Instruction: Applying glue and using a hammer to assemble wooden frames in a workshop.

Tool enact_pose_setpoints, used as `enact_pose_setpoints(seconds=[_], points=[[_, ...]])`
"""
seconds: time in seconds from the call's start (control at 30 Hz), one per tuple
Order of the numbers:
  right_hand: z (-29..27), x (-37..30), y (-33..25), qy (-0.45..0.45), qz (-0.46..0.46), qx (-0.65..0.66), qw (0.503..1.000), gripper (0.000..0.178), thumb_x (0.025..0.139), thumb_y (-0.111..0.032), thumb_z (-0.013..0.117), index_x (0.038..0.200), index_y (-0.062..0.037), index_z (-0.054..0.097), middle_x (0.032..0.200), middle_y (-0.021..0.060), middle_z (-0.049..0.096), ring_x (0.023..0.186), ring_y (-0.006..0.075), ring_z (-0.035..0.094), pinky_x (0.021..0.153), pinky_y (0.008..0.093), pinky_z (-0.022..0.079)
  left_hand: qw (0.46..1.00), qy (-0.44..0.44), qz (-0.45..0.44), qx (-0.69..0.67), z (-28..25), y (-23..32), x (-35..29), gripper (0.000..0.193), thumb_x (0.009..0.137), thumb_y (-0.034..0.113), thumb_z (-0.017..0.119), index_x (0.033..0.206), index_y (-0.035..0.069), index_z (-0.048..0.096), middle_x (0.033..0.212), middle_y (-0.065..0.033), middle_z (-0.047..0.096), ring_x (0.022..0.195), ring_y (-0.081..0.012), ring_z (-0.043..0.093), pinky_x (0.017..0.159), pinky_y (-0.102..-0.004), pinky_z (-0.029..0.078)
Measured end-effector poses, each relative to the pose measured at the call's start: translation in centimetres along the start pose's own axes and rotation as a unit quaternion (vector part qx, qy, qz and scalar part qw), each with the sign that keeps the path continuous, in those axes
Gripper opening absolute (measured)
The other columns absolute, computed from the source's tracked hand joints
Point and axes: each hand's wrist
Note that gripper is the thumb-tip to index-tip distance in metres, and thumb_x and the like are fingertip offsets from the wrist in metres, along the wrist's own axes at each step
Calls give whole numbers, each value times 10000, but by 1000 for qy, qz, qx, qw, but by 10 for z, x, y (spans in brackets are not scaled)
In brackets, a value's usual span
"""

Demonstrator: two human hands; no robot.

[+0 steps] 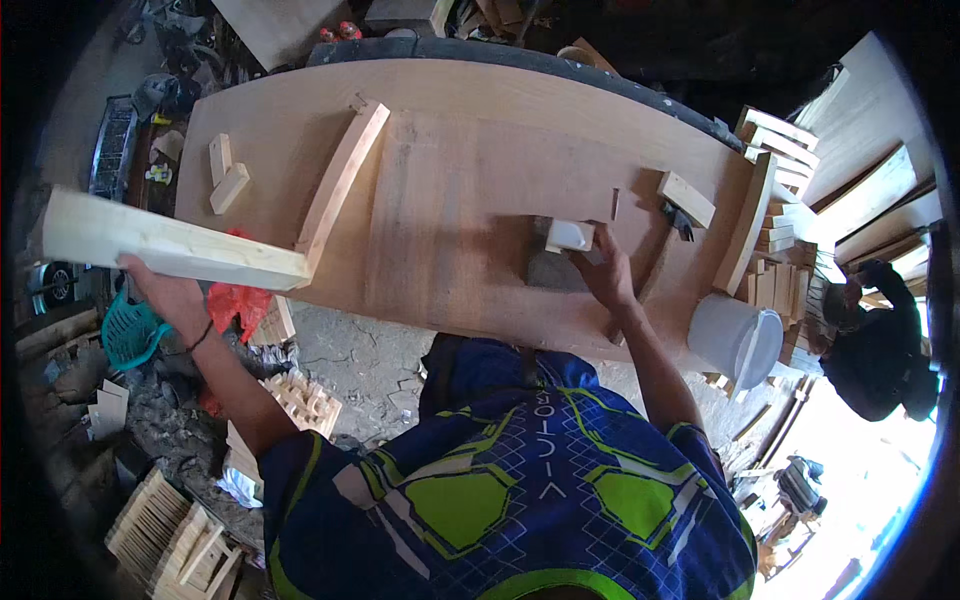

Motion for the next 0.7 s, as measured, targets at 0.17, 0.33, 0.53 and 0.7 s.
enact_pose_setpoints(seconds=[0.17, 0.33, 0.53, 0.7], points=[[-8, -15, 22, -41, 44, 9, 998, 442, 867, -187, 759, 1236, -45, 562, 1195, 185, 669, 1145, 343, 646, 909, 414, 507, 963, -236, -79, -105, -43, -68, -51, 872, 888, 587, 645, 1522, 77, 333, 1524, -166, 411, 1408, -334, 400, 1180, -520, 310], [-25, -13, 29, -71, -36, -18, 997, 356, 856, -184, 749, 1128, -38, 573, 1132, 204, 669, 1082, 380, 651, 859, 439, 511, 981, -179, -59, -46, 48, -71, -149, 980, 799, 529, 774, 1512, 18, 337, 1546, -178, 395, 1413, -350, 397, 1178, -522, 305], [-24, -11, 36, -102, -52, -31, 993, 443, 886, -267, 735, 1224, -59, 539, 1114, 208, 688, 1068, 393, 661, 850, 460, 520, 908, -417, -8, -30, 107, -59, -191, 787, 917, 501, 679, 1447, -15, 413, 1360, -204, 571, 1190, -290, 611, 989, -436, 506], [-24, -13, 41, -99, -96, 22, 990, 478, 897, -304, 724, 1274, -85, 529, 1130, 204, 688, 1073, 404, 656, 862, 463, 521, 796, -579, 94, 150, 193, -64, -258, 556, 857, 243, 794, 1288, 46, 504, 1036, -104, 730, 928, -259, 722, 809, -394, 574]])
Point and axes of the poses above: each hand's wrist, its own x-axis towards the middle knuckle, its own z-axis out of the palm, y = z × x
